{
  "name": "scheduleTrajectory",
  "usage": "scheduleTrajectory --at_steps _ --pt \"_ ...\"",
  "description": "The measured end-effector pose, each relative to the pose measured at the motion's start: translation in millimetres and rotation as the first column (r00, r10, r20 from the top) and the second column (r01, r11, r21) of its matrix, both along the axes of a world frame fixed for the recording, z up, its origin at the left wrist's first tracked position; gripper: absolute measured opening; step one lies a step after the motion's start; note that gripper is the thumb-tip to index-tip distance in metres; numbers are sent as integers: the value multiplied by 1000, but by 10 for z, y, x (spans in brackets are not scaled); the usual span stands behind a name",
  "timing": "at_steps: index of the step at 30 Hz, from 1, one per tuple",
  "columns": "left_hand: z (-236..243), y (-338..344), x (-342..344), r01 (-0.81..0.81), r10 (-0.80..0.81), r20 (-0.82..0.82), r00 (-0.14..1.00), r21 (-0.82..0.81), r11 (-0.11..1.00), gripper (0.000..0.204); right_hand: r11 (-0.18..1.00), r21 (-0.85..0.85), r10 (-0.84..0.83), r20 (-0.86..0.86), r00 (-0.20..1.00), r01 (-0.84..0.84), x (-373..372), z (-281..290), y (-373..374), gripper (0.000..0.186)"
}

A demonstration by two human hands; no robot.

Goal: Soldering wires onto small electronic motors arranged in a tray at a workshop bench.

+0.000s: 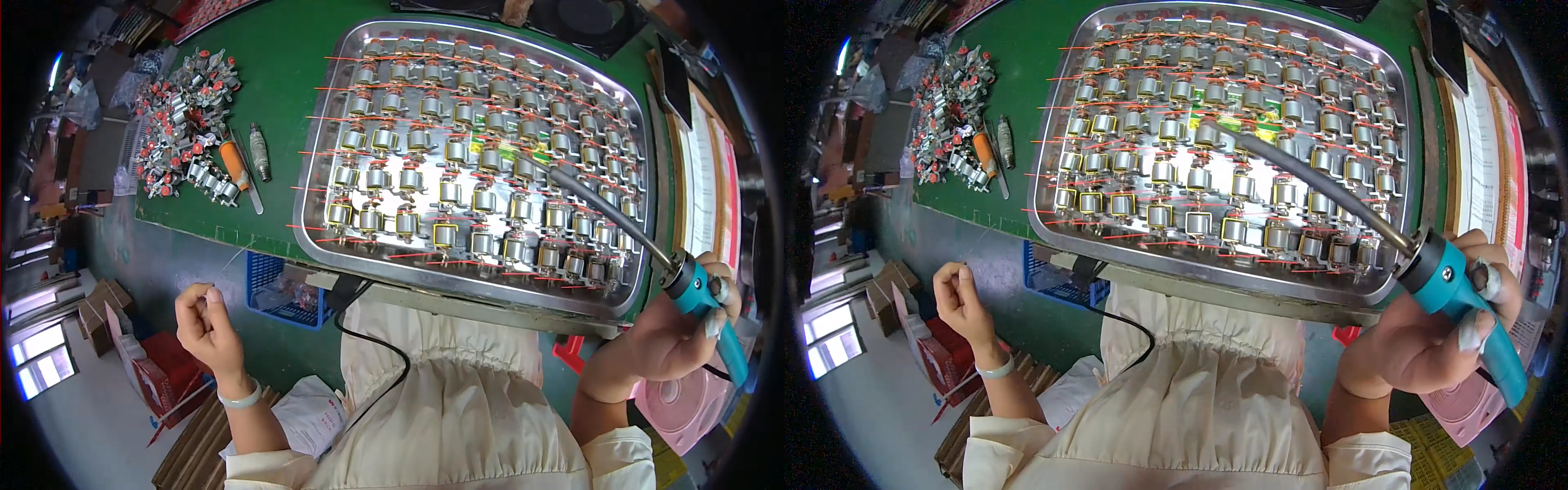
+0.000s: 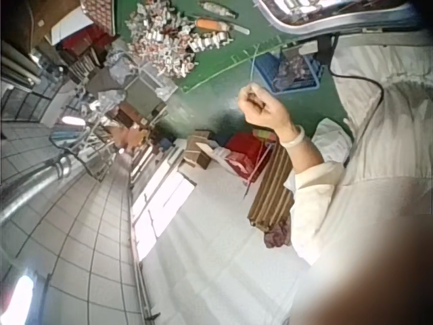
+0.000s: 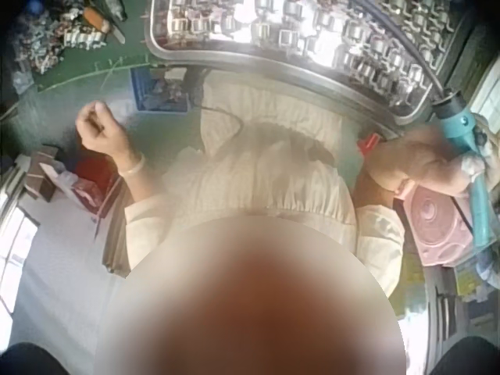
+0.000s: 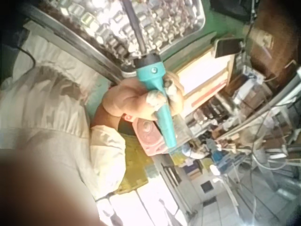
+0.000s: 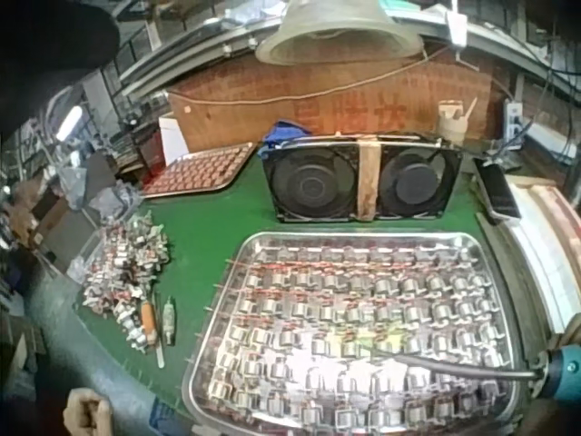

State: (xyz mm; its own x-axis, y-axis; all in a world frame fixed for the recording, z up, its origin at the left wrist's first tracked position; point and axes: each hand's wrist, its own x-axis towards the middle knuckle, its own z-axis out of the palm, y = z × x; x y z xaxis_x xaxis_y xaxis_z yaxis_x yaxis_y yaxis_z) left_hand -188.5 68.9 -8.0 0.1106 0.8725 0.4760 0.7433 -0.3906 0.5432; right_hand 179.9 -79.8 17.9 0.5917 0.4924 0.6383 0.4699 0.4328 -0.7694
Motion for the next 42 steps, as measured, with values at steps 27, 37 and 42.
scheduleTrajectory --at_steps 27,37,42 --pt "122 121 702 171 -163 -112 980 74 982 8 986 47 -152 -146 977 161 51 -155 -101 23" --pt "87 142 615 70 -66 -61 996 58 996 6 987 29 -156 -125 980 161 110 -184 -110 24" --pt "172 105 470 -91 85 85 993 66 994 4 982 70 -164 -132 977 175 291 -153 -219 26"
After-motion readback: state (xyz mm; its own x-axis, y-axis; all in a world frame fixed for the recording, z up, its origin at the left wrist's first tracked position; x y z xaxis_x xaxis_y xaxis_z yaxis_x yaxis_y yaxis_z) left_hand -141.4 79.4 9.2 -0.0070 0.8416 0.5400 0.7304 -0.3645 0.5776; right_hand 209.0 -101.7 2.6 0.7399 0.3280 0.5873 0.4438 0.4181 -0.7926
